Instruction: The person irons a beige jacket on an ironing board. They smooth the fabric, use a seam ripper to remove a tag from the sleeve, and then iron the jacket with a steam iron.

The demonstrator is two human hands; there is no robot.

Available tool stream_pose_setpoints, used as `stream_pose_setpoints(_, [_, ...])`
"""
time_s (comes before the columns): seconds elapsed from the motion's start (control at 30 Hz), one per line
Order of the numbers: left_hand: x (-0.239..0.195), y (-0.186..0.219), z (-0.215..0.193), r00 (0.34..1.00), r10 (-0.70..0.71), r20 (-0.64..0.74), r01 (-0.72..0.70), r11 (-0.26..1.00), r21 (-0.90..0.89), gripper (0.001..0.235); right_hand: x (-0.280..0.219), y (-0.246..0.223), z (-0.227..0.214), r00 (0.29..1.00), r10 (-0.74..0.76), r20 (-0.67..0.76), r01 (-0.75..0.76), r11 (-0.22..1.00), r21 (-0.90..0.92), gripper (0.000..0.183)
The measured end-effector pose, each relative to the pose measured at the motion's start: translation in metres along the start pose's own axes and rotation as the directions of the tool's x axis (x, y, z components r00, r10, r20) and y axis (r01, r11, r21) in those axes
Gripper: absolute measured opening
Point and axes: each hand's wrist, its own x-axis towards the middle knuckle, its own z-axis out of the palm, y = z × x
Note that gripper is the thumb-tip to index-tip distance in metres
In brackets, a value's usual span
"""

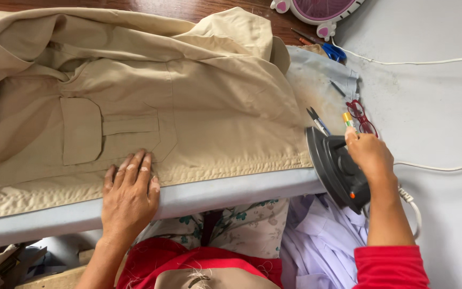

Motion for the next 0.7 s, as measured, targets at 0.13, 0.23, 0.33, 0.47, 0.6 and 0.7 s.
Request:
stream_pose_setpoints(0.13, [-0.001, 0.001, 0.001, 1.0, 0.007, -0.021, -0.006, 0.999, 0.035, 0.049, 0.041, 0.003, 0.005, 0.997, 0.053, -0.062, -0.051, 0.998, 0.041, 0.074])
stream_pose_setpoints(0.23, [0.0, 0.001, -0.001, 1.0, 0.007, -0.019, -0.006, 0.999, 0.035, 0.049, 0.033, -0.014, -0.001, 0.997, 0.046, -0.057, -0.042, 0.996, 0.076, 0.067])
stream_pose_setpoints(0.33, [0.001, 0.003, -0.002, 1.0, 0.007, -0.014, -0.006, 0.999, 0.04, 0.049, 0.039, -0.025, 0.007, 0.998, -0.038, -0.059, 0.041, 0.997, 0.061, 0.062])
stream_pose_setpoints(0.47, [0.004, 0.003, -0.003, 1.0, 0.019, -0.019, -0.018, 0.999, 0.035, 0.051, 0.078, -0.041, 0.02, 0.975, -0.144, -0.17, 0.141, 0.99, -0.029, 0.078])
stream_pose_setpoints(0.6, [0.0, 0.001, 0.007, 0.999, -0.008, -0.035, 0.01, 0.998, 0.056, 0.052, 0.132, -0.046, 0.028, 0.952, -0.179, -0.247, 0.174, 0.984, -0.043, 0.078])
stream_pose_setpoints(0.7, [-0.001, -0.003, 0.008, 1.0, -0.02, -0.022, 0.021, 0.999, 0.036, 0.052, 0.149, -0.06, 0.048, 0.685, -0.383, -0.62, 0.407, 0.907, -0.111, 0.048])
